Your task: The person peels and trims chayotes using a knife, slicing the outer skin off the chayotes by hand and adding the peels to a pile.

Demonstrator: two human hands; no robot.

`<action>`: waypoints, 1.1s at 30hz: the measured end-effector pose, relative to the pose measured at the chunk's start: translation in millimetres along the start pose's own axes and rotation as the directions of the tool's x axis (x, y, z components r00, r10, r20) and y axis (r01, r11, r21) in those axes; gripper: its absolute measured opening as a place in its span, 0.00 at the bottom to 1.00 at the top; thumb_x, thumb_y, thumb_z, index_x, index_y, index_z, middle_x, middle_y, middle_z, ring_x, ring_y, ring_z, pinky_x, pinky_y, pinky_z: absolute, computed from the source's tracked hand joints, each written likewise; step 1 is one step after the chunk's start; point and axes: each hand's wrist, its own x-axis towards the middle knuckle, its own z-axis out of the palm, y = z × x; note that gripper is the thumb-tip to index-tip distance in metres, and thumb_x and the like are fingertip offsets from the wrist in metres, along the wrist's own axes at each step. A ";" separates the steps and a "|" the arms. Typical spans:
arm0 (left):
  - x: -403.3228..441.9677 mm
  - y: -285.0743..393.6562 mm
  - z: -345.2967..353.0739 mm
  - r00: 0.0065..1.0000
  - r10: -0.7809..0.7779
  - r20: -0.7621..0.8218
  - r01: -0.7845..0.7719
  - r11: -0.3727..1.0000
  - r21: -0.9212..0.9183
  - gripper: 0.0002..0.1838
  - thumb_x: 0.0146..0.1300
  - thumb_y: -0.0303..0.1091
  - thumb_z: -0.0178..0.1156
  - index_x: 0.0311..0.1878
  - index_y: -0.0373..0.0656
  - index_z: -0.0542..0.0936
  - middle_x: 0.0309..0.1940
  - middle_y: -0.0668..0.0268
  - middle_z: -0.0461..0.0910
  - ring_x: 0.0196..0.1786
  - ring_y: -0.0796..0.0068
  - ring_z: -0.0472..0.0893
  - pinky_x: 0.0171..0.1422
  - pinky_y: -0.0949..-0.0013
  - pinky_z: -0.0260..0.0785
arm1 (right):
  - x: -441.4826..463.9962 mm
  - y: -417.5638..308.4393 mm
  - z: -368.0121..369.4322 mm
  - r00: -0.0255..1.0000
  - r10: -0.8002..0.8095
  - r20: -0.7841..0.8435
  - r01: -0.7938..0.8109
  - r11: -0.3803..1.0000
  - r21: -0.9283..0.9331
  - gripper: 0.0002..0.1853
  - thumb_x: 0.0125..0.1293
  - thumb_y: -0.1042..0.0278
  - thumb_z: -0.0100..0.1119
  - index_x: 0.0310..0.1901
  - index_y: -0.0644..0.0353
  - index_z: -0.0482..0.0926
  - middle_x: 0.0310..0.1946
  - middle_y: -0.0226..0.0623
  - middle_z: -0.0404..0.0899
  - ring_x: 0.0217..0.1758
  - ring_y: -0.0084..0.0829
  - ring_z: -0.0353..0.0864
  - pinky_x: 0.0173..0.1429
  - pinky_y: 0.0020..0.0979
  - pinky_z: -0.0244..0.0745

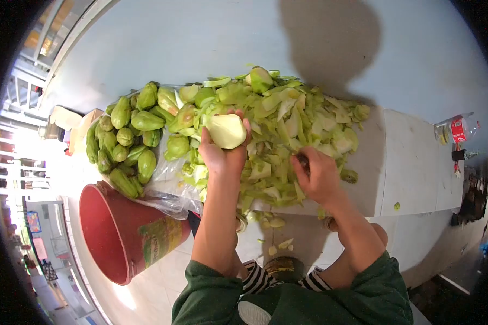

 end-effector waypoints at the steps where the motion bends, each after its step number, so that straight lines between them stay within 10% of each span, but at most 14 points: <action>1: -2.6 1.6 -0.5 1.000 0.019 -0.010 -0.019 1.000 0.006 0.21 0.75 0.46 0.33 0.55 0.41 0.68 0.50 0.53 0.74 0.54 0.51 0.74 0.57 0.47 0.70 | -0.1 2.1 -1.7 1.000 -0.005 0.003 0.005 1.000 0.004 0.12 0.65 0.62 0.57 0.39 0.63 0.72 0.27 0.49 0.77 0.31 0.52 0.78 0.35 0.45 0.74; 5: -2.4 23.4 -13.5 1.000 -0.005 0.010 0.006 0.998 -0.067 0.18 0.73 0.41 0.38 0.56 0.37 0.67 0.52 0.50 0.73 0.54 0.50 0.74 0.58 0.46 0.70 | -0.4 5.0 -12.6 0.998 0.050 -0.030 -0.049 0.998 0.040 0.13 0.67 0.60 0.56 0.37 0.64 0.73 0.25 0.50 0.77 0.28 0.53 0.78 0.32 0.46 0.72; 10: -25.9 103.6 3.7 0.911 0.393 -0.126 -0.359 0.906 0.225 0.23 0.63 0.24 0.46 0.61 0.28 0.59 0.56 0.44 0.67 0.59 0.48 0.71 0.63 0.47 0.71 | -14.2 4.6 -29.9 0.992 0.088 -0.091 -0.081 0.993 0.083 0.13 0.67 0.62 0.57 0.37 0.66 0.73 0.24 0.50 0.77 0.28 0.53 0.79 0.32 0.44 0.72; 12: -28.3 193.4 -38.3 0.912 0.406 0.067 -0.411 0.897 0.162 0.25 0.61 0.20 0.45 0.61 0.22 0.57 0.58 0.41 0.66 0.59 0.45 0.71 0.64 0.47 0.71 | -20.6 3.1 -41.7 0.991 0.089 -0.102 -0.085 0.995 0.047 0.13 0.67 0.63 0.57 0.37 0.66 0.73 0.23 0.49 0.77 0.26 0.52 0.78 0.31 0.41 0.71; 15: -87.8 291.6 -67.2 0.670 0.742 -0.003 -0.730 0.659 0.182 0.23 0.64 0.25 0.43 0.60 0.19 0.61 0.55 0.38 0.69 0.58 0.42 0.72 0.63 0.47 0.71 | -34.6 8.5 -55.2 0.983 0.129 -0.129 -0.122 0.991 0.059 0.13 0.68 0.62 0.57 0.37 0.66 0.73 0.21 0.45 0.75 0.23 0.46 0.76 0.29 0.38 0.69; 22: -234.7 542.5 -209.2 0.355 0.907 -0.228 -0.935 0.338 -0.111 0.33 0.71 0.40 0.36 0.63 0.12 0.55 0.65 0.29 0.58 0.67 0.34 0.63 0.68 0.45 0.67 | -52.7 13.2 -78.6 0.952 0.185 -0.244 -0.178 0.983 0.051 0.14 0.69 0.61 0.56 0.35 0.65 0.73 0.17 0.37 0.71 0.19 0.32 0.70 0.27 0.34 0.65; 24: -256.2 506.0 -181.1 0.234 0.916 -0.326 -0.972 0.220 -0.081 0.31 0.72 0.41 0.38 0.64 0.18 0.58 0.63 0.35 0.64 0.66 0.40 0.67 0.64 0.47 0.72 | -54.7 10.1 -82.0 0.952 0.150 -0.265 -0.142 0.989 0.052 0.14 0.69 0.61 0.56 0.34 0.65 0.73 0.17 0.37 0.70 0.18 0.31 0.70 0.26 0.34 0.64; 33: -168.4 381.1 -99.5 0.531 0.843 0.084 -0.615 0.316 0.722 0.17 0.69 0.37 0.49 0.55 0.39 0.75 0.48 0.57 0.77 0.45 0.62 0.78 0.42 0.66 0.73 | -57.3 4.8 -64.6 0.972 0.132 -0.196 -0.130 0.991 0.023 0.13 0.68 0.61 0.59 0.34 0.64 0.73 0.16 0.39 0.71 0.17 0.35 0.70 0.25 0.35 0.65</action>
